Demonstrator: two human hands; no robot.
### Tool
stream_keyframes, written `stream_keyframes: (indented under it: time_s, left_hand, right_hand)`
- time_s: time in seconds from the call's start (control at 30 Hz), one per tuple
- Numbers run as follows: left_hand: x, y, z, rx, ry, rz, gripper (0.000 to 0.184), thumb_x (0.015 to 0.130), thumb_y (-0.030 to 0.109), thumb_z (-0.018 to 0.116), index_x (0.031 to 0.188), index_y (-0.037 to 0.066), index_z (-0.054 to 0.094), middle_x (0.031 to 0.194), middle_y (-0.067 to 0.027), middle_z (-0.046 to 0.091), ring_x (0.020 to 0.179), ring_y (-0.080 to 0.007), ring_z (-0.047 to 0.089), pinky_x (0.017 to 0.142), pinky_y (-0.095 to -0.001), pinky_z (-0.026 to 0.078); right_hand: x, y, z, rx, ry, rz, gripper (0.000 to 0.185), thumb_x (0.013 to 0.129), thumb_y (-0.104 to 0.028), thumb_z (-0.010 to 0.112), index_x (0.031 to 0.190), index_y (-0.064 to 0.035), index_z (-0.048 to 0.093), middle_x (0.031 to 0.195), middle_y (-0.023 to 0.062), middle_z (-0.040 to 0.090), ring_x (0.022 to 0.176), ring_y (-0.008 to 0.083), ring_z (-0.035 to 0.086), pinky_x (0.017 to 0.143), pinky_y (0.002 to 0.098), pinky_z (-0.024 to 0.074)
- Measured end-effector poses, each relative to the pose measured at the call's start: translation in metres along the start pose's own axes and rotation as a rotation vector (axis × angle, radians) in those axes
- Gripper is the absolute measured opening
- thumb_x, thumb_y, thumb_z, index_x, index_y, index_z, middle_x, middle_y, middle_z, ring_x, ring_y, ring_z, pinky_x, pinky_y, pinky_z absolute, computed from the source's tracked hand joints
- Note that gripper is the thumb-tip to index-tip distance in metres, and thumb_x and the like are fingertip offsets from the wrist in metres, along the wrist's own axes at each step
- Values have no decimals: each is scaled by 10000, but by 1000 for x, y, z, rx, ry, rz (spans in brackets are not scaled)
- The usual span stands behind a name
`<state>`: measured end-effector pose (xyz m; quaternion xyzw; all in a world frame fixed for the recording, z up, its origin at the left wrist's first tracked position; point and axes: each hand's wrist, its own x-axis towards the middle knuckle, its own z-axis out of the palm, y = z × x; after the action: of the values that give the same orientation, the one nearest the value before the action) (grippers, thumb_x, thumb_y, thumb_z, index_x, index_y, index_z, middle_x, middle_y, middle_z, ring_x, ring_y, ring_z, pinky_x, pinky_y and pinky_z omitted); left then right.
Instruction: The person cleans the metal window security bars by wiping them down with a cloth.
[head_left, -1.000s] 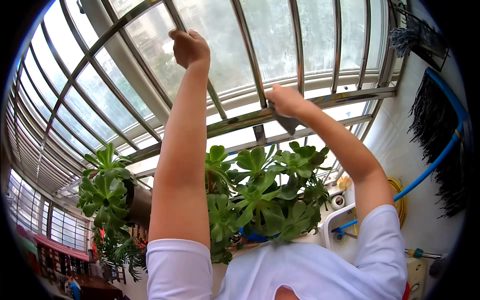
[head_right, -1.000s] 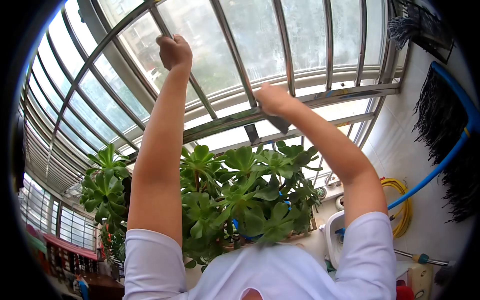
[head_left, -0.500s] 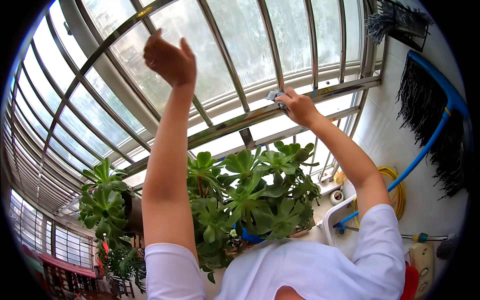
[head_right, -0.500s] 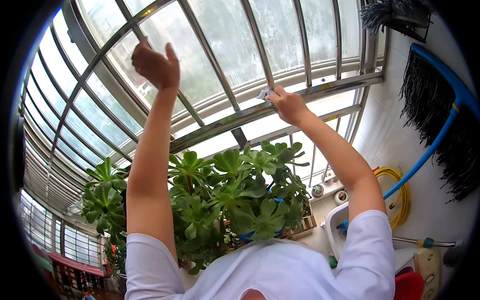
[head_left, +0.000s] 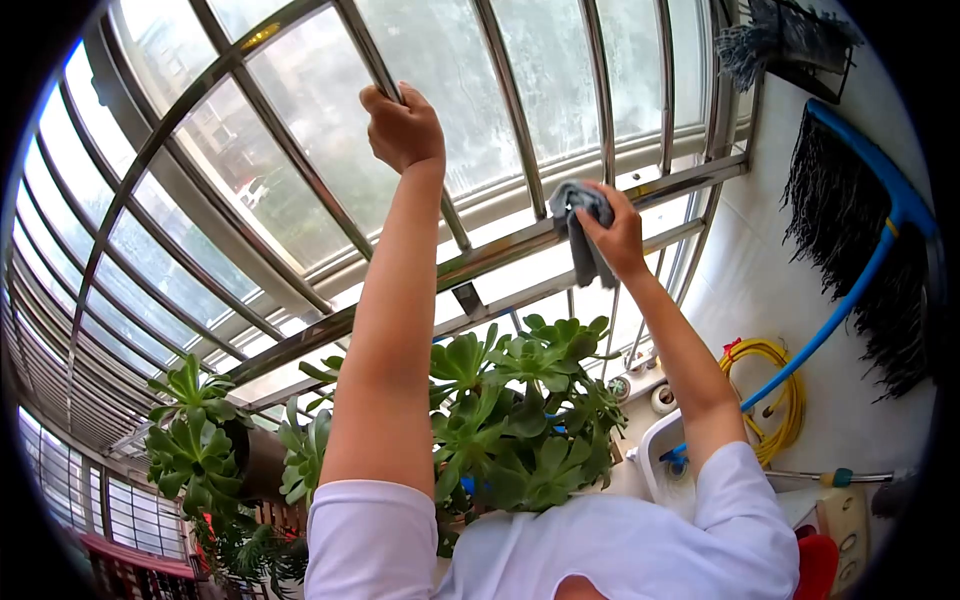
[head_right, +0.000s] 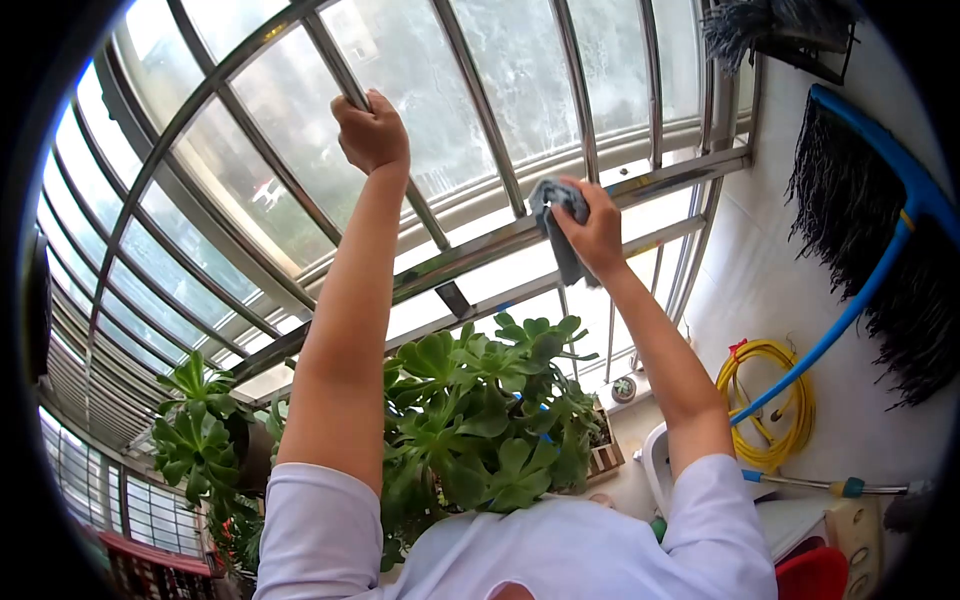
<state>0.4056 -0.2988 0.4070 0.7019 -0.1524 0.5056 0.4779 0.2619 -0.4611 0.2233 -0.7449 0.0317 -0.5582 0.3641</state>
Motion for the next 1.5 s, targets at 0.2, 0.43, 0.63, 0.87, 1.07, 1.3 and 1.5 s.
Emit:
stream_keyframes:
  time_s: [0.2,0.43,0.63,0.87,1.07,1.3,1.5]
  left_hand:
    - [2,-8,2,-111,-33,11,209,876,237,538,902,63,423,644,-138,621,641,-362,633,612,-453,492]
    - [1,-12,2,-145,-44,38,216,870,235,548,922,57,437,640,-116,613,643,-356,633,599,-449,485]
    - [1,-17,5,-166,-14,71,231,870,243,542,926,53,424,648,-146,618,648,-378,625,607,-459,484]
    - [-1,-12,2,-216,-25,16,225,847,243,575,876,52,460,639,-131,605,638,-343,634,608,-435,487]
    - [-2,-16,3,-212,-26,47,229,856,250,557,884,50,450,626,-109,606,622,-326,637,612,-416,501]
    - [-2,-14,1,-219,-39,52,220,863,245,542,903,51,447,628,-109,610,629,-323,640,616,-412,501]
    - [-2,-14,1,-198,-49,35,214,862,245,538,905,56,446,648,-117,624,642,-336,640,629,-420,503]
  right_hand:
    - [18,-9,47,118,-220,-55,598,747,-206,757,1266,-51,505,1169,138,511,1107,288,491,961,372,386]
    - [22,6,22,-497,-268,-314,413,809,-388,663,1015,-31,634,1145,98,547,1080,271,490,939,407,396]
    - [12,2,11,-305,-279,-241,204,729,-74,646,930,-50,632,976,89,614,978,297,564,826,390,467]
    - [61,4,34,103,-305,-49,277,708,16,653,978,-43,657,927,105,651,865,248,634,761,307,486]
    - [78,29,65,229,-454,-60,278,698,-10,694,961,-101,700,955,67,661,855,204,631,788,273,488]
    - [89,2,60,-188,-557,-175,155,683,-187,754,816,-124,703,883,52,663,815,235,642,725,324,504]
    - [82,1,39,-805,-367,-210,176,690,-181,707,765,-85,581,817,70,626,763,287,644,669,403,524]
